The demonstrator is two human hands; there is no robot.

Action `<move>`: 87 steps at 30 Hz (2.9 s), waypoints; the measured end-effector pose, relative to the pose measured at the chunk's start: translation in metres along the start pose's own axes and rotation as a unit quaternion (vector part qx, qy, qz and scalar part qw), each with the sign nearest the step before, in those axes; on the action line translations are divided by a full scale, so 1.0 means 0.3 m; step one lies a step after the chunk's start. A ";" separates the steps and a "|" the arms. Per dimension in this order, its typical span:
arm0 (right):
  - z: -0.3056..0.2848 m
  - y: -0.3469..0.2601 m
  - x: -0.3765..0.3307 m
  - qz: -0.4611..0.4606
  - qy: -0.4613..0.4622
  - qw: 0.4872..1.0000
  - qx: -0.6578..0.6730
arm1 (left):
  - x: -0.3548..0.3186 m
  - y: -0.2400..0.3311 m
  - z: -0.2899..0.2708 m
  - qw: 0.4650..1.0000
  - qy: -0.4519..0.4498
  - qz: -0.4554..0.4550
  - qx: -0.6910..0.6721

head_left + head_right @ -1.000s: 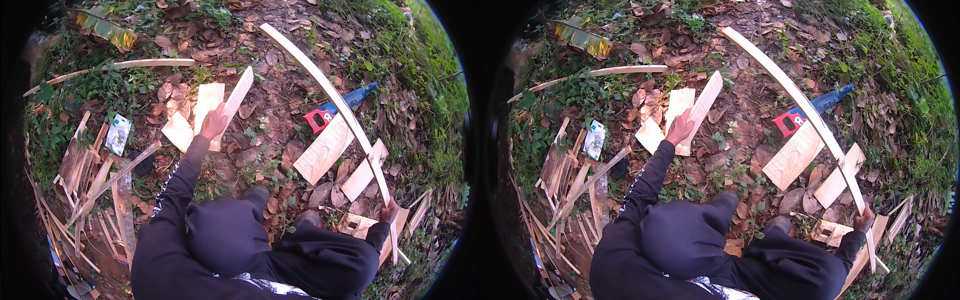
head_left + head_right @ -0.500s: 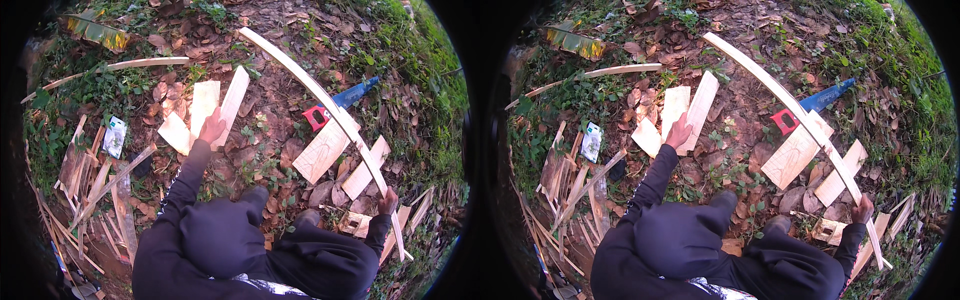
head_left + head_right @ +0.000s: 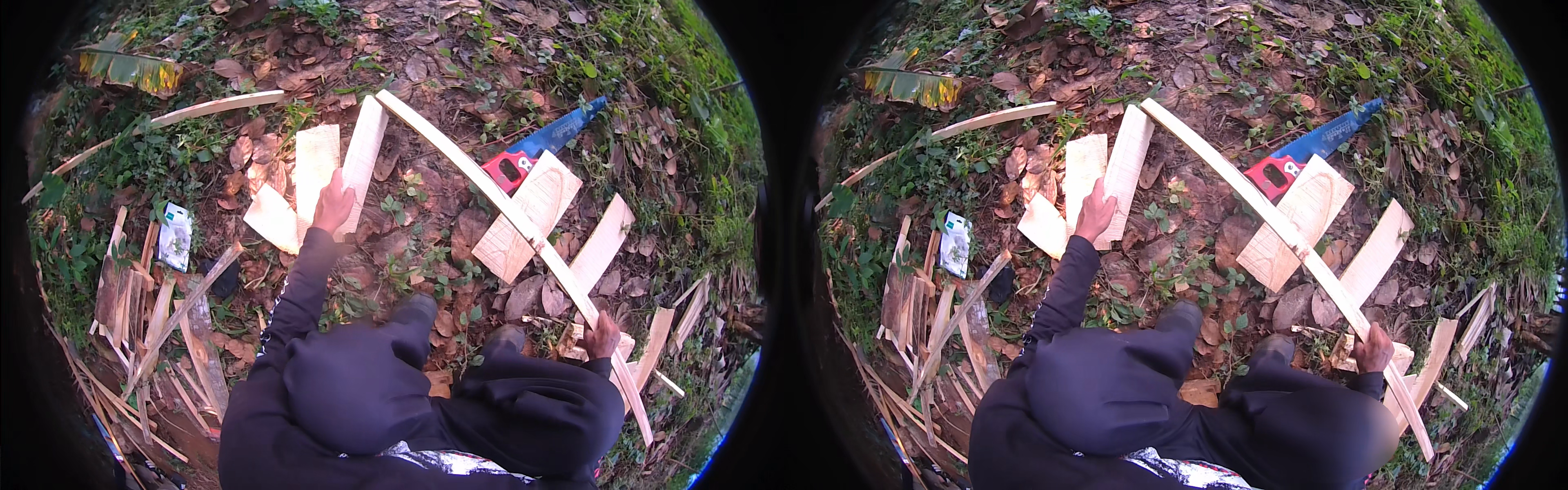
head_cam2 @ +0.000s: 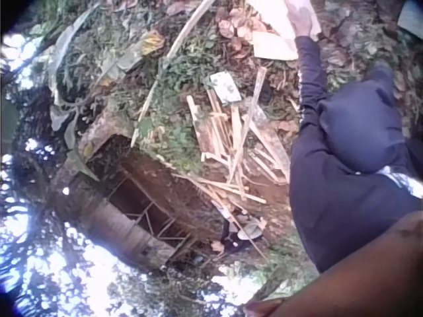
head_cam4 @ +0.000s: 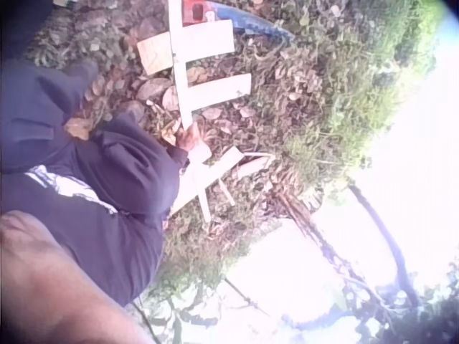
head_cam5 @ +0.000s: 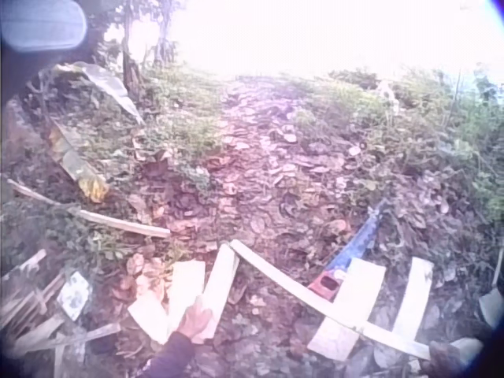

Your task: The person assembles a wooden frame by arranging and fitting several cut wooden planks together on the ground. They repeatedly adjust the positions of the pieces to form a rectangular structure.

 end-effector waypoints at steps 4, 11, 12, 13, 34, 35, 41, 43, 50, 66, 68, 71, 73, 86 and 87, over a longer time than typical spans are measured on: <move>0.060 0.018 -0.051 0.004 -0.023 1.000 0.018 | 0.008 0.005 0.003 0.999 -0.020 -0.016 -0.021; 0.093 -0.007 -0.036 0.008 -0.027 0.999 0.016 | 0.022 -0.043 -0.013 1.000 0.006 0.008 0.013; 0.099 -0.020 -0.028 0.001 -0.028 0.999 0.018 | 0.022 -0.042 -0.017 1.000 0.002 0.004 0.010; 0.094 -0.025 -0.026 0.005 -0.028 0.999 0.022 | 0.022 -0.043 -0.022 1.000 -0.001 0.000 0.007; -0.028 0.028 -0.081 -0.011 0.008 0.996 0.086 | 0.055 0.019 -0.055 0.998 -0.029 0.002 0.047; -0.012 0.029 -0.083 -0.014 0.007 0.996 0.086 | 0.056 0.021 -0.050 0.998 -0.030 -0.003 0.051; 0.043 0.016 -0.114 -0.012 -0.004 0.996 0.084 | 0.062 0.009 -0.058 0.997 -0.018 -0.001 0.080; 0.045 0.022 -0.124 -0.009 -0.005 0.997 0.078 | 0.062 0.009 -0.052 0.997 -0.024 -0.012 0.076; 0.032 0.018 -0.134 0.003 0.022 0.997 0.080 | 0.070 -0.002 -0.038 0.998 -0.035 0.003 0.061; 0.098 0.020 -0.182 0.018 -0.028 0.997 0.065 | 0.456 0.221 0.034 0.982 -0.070 0.158 0.081; 0.091 0.016 -0.170 0.013 -0.030 0.998 0.060 | 0.492 0.250 0.032 0.956 -0.037 0.276 0.092; 0.073 0.027 -0.170 0.022 -0.018 0.998 0.061 | 0.526 0.257 0.056 0.959 -0.066 0.262 0.089; 0.070 0.023 -0.190 0.028 -0.017 0.997 0.066 | 0.496 0.264 0.063 0.950 -0.056 0.299 0.076; 0.250 0.047 -0.192 0.052 -0.135 0.987 0.070 | 0.460 0.243 0.119 0.955 0.033 0.274 0.110; 0.244 0.036 -0.211 0.051 -0.152 0.985 0.065 | 0.435 0.225 0.126 0.956 0.032 0.271 0.108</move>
Point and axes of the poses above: each hand's wrist, its own x-axis towards the middle knuckle, its own z-axis out of the palm, y = z × x, the point moved 9 cm from there along x, towards the middle knuckle, and after that the axes turned 14 degrees about -x, right-handed, at the moved point
